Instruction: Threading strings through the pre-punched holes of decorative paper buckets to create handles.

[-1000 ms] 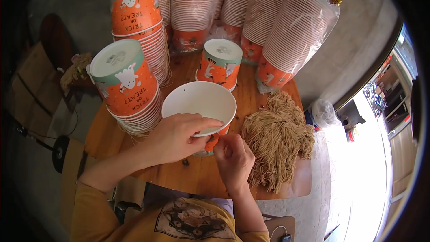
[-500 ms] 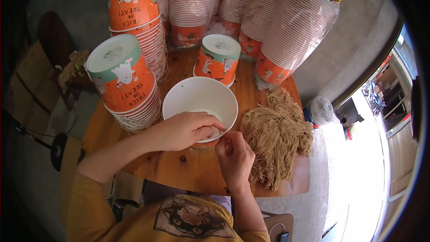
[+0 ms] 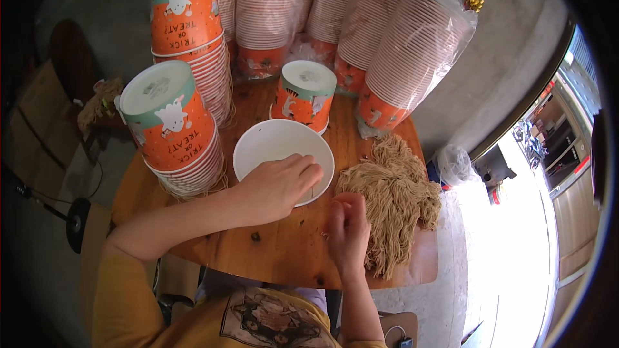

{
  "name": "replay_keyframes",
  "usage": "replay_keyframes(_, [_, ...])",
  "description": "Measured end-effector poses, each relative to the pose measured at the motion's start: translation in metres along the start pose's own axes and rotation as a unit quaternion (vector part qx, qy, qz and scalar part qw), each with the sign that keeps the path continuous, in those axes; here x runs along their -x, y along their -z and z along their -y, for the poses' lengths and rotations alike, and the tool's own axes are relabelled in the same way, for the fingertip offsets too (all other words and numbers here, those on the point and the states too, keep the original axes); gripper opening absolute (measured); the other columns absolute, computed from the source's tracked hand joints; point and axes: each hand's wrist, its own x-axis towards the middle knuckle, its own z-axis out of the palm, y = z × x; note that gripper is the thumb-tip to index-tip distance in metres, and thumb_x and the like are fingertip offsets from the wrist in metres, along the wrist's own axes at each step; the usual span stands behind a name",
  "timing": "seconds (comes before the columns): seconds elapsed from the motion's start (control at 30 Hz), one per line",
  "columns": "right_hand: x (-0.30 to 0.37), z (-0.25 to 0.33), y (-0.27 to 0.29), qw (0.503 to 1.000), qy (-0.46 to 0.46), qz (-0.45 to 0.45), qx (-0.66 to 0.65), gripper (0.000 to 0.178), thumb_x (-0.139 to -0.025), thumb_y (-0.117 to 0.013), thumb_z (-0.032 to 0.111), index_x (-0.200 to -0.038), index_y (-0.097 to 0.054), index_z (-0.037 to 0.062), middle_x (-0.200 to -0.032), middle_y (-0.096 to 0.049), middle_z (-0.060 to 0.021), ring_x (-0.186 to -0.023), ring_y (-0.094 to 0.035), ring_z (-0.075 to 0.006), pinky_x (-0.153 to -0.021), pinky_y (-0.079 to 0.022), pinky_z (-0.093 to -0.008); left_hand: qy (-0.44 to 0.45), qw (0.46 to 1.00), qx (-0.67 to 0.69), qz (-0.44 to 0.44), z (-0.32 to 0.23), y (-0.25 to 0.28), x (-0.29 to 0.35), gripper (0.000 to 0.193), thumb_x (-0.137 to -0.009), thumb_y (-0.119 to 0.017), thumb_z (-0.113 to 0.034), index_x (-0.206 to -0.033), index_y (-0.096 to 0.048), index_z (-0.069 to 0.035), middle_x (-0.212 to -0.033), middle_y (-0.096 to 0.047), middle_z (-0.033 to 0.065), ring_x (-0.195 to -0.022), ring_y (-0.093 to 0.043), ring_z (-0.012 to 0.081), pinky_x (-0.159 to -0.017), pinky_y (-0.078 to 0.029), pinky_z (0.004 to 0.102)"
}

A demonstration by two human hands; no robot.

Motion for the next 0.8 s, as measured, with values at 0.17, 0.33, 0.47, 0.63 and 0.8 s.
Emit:
replay_keyframes(0.17, [-0.016, 0.018, -0.001, 0.997, -0.017, 0.063, -0.034, 0.013, -0.092, -0.062, 0.015, -0.100, -0.057, 0.0063, -0.057, -0.058, -0.0036, -0.049, -0.053, -0.0085, -0.049, -0.043, -0.0256, -0.053, 0.996, -0.025, -0.061, -0.001, 0.002, 0.000, 0.030, -0.079, -0.063, -0.003, -0.105, -0.048, -0.004, -0.102, -0.050, 0.0120, -0.091, -0.057, 0.0315, -0.070, -0.051, 0.0396])
replay_keyframes(0.33, [-0.026, 0.011, -0.006, 0.976, -0.112, 0.106, -0.151, 0.012, -0.092, -0.063, 0.016, -0.099, -0.059, 0.0072, -0.067, -0.062, 0.0018, -0.050, -0.048, -0.0040, -0.048, -0.040, -0.0200, 0.099, 0.939, 0.325, -0.056, -0.005, -0.005, -0.003, 0.025, -0.090, -0.056, -0.004, -0.113, -0.048, -0.005, -0.103, -0.056, 0.0088, -0.095, -0.059, 0.0184, -0.077, -0.051, 0.0311])
replay_keyframes(0.47, [-0.028, 0.014, -0.008, 0.955, -0.136, 0.111, -0.237, 0.010, -0.094, -0.061, 0.017, -0.097, -0.059, 0.0079, -0.077, -0.064, 0.0023, -0.051, -0.048, -0.0037, -0.045, -0.038, -0.0191, 0.227, 0.846, 0.476, 0.080, 0.003, -0.006, -0.006, 0.037, -0.092, -0.058, -0.006, -0.126, -0.046, -0.003, -0.107, -0.060, 0.0061, -0.099, -0.057, 0.0119, -0.086, -0.046, 0.0283])
replay_keyframes(0.63, [-0.031, 0.010, -0.003, 0.889, -0.202, 0.102, -0.399, 0.008, -0.097, -0.056, 0.019, -0.094, -0.057, 0.0109, -0.068, -0.052, 0.0047, -0.051, -0.042, -0.0029, -0.046, -0.037, -0.0200, 0.266, 0.835, 0.471, 0.099, 0.002, -0.006, -0.011, 0.027, -0.091, -0.061, -0.010, -0.116, -0.055, -0.001, -0.105, -0.063, 0.0054, -0.098, -0.059, 0.0121, -0.086, -0.046, 0.0268])
replay_keyframes(0.8, [-0.048, -0.005, 0.017, 0.896, -0.168, 0.092, -0.401, 0.007, -0.097, -0.054, 0.018, -0.098, -0.056, 0.0111, -0.069, -0.048, 0.0045, -0.051, -0.040, -0.0055, -0.049, -0.040, -0.0209, 0.280, 0.838, 0.458, 0.098, -0.002, -0.005, -0.011, 0.018, -0.090, -0.063, -0.011, -0.105, -0.061, 0.000, -0.101, -0.065, 0.0053, -0.095, -0.059, 0.0113, -0.085, -0.047, 0.0262])
